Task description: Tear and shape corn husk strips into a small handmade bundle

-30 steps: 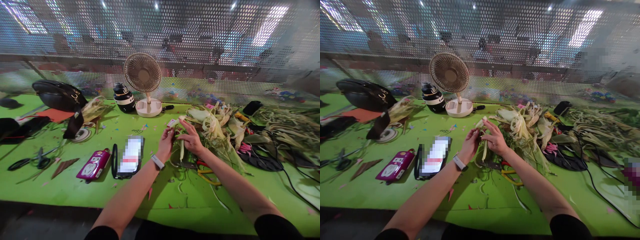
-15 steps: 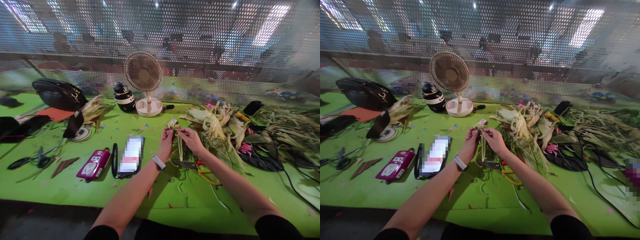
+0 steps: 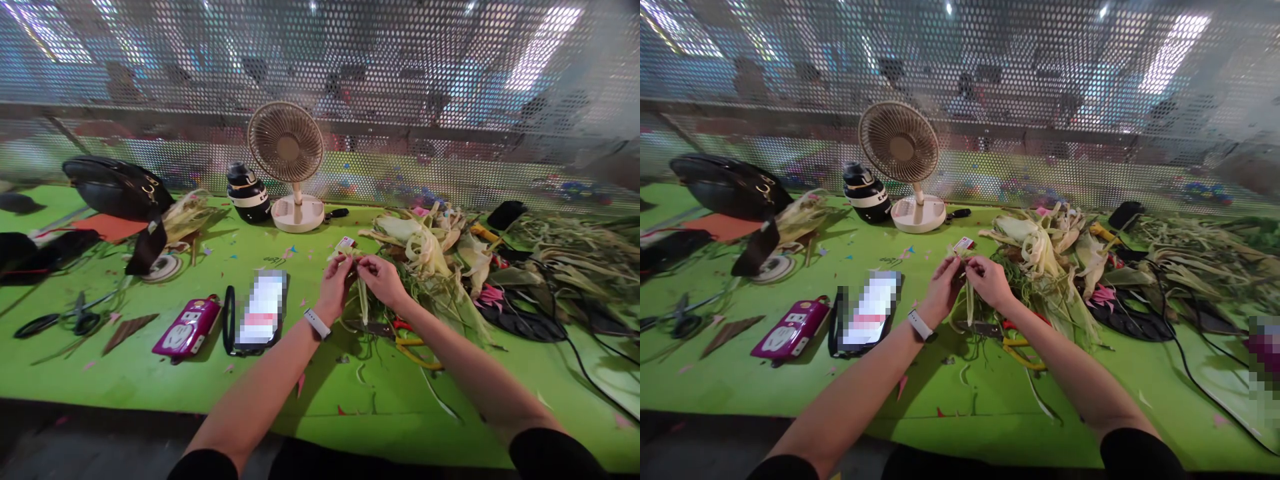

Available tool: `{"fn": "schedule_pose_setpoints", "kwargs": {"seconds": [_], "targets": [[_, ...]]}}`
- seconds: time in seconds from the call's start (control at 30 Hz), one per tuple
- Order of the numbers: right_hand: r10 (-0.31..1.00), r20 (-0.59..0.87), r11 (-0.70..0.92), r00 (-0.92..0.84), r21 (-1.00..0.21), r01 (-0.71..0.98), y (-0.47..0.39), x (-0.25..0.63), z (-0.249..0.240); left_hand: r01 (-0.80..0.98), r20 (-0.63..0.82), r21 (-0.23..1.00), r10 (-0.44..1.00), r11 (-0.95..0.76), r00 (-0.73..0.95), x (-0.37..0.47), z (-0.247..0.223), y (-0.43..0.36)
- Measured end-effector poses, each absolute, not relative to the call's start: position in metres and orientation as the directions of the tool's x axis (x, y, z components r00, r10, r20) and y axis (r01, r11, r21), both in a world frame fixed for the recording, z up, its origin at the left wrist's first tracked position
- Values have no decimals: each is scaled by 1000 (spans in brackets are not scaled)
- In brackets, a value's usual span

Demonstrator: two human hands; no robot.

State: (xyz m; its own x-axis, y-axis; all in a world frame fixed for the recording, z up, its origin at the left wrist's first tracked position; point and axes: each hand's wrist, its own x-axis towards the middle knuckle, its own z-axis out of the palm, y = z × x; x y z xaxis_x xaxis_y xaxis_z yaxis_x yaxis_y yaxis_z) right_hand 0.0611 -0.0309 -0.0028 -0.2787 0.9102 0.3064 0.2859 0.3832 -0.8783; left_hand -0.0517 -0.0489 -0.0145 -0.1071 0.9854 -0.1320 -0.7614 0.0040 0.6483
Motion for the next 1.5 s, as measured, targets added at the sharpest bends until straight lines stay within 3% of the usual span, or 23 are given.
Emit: {"fn": "schedule_pose_setpoints", "kwargs": {"seconds": [0.17,0.4,0.57,0.73,0.87,0.97,1.07,1.23,1.4,1.5], "targets": [[893,329,429,-306,-828,361,-31,63,-2,-729,-112,684,988,2,-102,-52,-16,-49],[781,496,613,-379,-493,618,-35,65,2,-615,-63,788,995,-2,-83,-55,-24,-46],[806,505,561,-307,-490,667,-35,66,3,-628,-76,778,994,12,-75,-55,-24,-47],[772,479,607,-419,-358,709,-33,66,0,-520,-19,852,989,-62,-149,-55,-20,-49],[782,450,616,-430,-460,639,-34,70,9,-418,68,900,988,-121,-140,-56,-23,-47],[856,433,511,-283,-615,601,-32,74,16,-347,130,925,987,-153,-89,-54,-27,-48],[928,314,372,-200,-745,554,-27,74,17,-289,182,940,983,-182,-29,-51,-31,-50],[948,151,228,-282,-936,267,-21,73,14,-286,193,942,980,-175,37,-49,-35,-50],[883,171,217,-436,-974,58,-34,71,25,-418,82,905,997,-79,-11,-51,-28,-51],[817,312,408,-484,-907,104,-42,68,27,-490,56,868,996,-84,-73,-52,-22,-55]]}}
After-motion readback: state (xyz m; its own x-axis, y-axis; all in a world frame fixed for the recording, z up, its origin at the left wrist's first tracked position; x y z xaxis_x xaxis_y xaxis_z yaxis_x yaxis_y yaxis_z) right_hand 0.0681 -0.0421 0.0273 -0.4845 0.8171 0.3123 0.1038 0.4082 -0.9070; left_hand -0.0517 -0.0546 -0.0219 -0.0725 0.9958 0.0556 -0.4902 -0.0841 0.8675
